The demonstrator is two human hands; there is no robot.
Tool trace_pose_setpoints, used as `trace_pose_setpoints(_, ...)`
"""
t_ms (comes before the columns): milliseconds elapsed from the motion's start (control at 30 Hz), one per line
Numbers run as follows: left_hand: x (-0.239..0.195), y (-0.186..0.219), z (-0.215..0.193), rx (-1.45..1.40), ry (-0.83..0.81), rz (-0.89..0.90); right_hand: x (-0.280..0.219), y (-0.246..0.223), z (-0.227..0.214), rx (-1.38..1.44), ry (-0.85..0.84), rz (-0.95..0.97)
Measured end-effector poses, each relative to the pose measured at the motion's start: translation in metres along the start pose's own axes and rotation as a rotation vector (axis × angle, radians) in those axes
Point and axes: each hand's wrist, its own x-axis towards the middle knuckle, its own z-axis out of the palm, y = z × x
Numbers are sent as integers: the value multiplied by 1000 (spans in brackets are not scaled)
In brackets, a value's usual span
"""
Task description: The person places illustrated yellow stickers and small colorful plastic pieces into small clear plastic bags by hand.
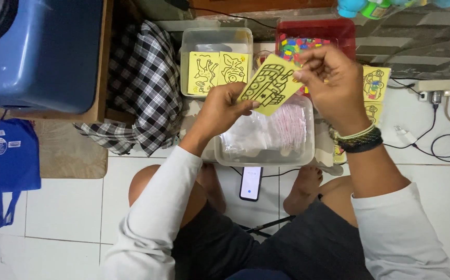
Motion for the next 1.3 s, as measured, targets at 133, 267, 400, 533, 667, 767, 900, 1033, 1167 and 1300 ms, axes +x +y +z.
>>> trace_pose_setpoints(133, 0, 2, 4, -103, 22, -21, -3, -5, 9, -92, 47, -126)
trace_pose_setpoints(267, -2, 7, 3, -108, 48, 40, -3, -14, 10, -204, 43, -239)
trace_pose_setpoints(400, -3, 6, 3, -174, 44, 16, -1, -23, 13, -233, 7, -275)
trace_pose_setpoints(533, -3, 6, 3, -203, 56, 33, 0, -16, 14, -198, -111, -272)
trace_pose_setpoints(667, -3, 6, 2, -193, 73, 59, -4, -4, 22, -51, -240, -201)
trace_pose_setpoints(767, -1, 2, 0, -187, 72, 72, -4, -5, 21, -9, -237, -111)
trace_pose_setpoints(900, -2, 8, 0, -199, 82, 68, -9, 21, 21, -20, -208, -2)
trace_pose_setpoints(1033, -5, 8, -2, -232, -56, 37, -2, 21, 19, 86, -115, 135)
trace_pose_setpoints(1167, -3, -2, -5, -86, -124, -55, 4, 24, 7, 92, -136, 209)
trace_pose_setpoints(1300, 0, 7, -4, 135, -26, -75, 11, 19, -1, 0, -225, 20)
